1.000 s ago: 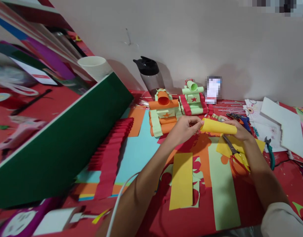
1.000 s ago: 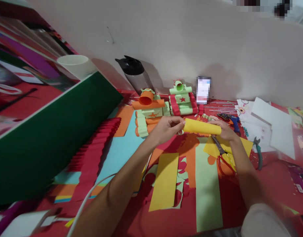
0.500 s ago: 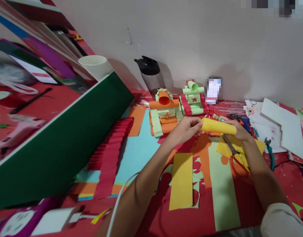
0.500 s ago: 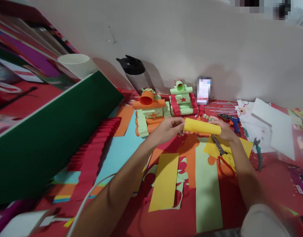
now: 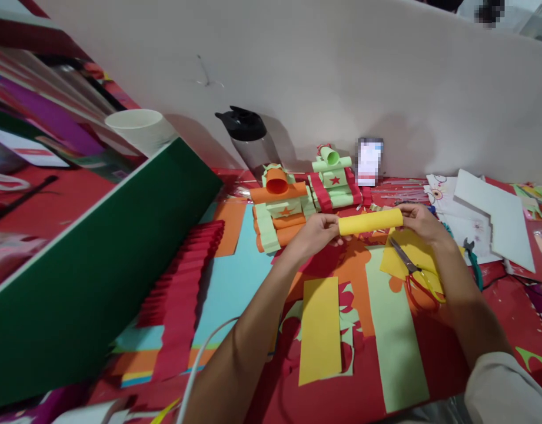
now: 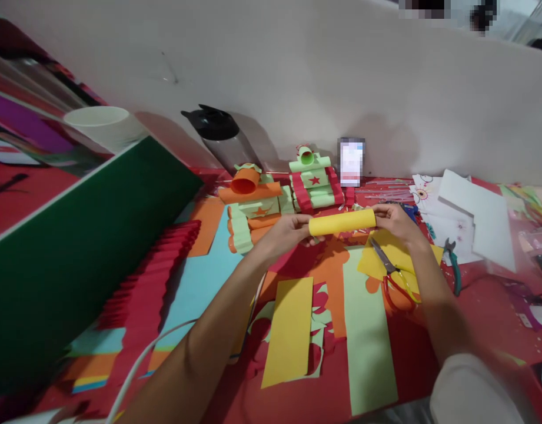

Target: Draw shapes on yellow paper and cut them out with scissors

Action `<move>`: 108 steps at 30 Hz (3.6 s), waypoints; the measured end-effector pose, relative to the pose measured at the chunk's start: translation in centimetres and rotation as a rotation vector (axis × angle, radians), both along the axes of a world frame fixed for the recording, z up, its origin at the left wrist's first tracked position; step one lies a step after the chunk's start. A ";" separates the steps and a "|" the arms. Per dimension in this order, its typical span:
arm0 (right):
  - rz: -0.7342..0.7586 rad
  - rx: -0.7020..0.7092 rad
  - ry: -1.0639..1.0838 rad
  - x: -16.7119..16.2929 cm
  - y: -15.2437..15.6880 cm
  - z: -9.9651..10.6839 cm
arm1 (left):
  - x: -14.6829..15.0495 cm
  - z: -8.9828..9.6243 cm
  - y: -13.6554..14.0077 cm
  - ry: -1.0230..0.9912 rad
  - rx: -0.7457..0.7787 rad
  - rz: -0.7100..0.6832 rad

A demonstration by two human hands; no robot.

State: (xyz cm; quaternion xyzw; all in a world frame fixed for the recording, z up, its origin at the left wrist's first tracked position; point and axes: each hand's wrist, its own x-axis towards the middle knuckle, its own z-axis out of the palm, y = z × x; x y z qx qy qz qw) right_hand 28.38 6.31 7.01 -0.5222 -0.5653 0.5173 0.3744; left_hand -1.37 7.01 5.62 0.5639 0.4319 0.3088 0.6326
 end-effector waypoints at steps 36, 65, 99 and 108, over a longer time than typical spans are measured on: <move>-0.022 0.243 -0.185 -0.5 -1.1 2.2 | -1.1 -0.3 0.3 0.086 0.210 -0.076; 0.026 -0.112 0.042 1.3 0.0 -0.2 | -1.2 2.0 -0.9 -0.147 0.036 -0.141; 0.111 0.115 -0.022 -1.4 -2.6 5.0 | -0.5 -1.3 -0.3 -0.065 0.144 -0.113; 0.091 0.174 -0.033 -1.1 -2.6 4.8 | -0.7 -2.0 -0.2 0.083 0.434 0.018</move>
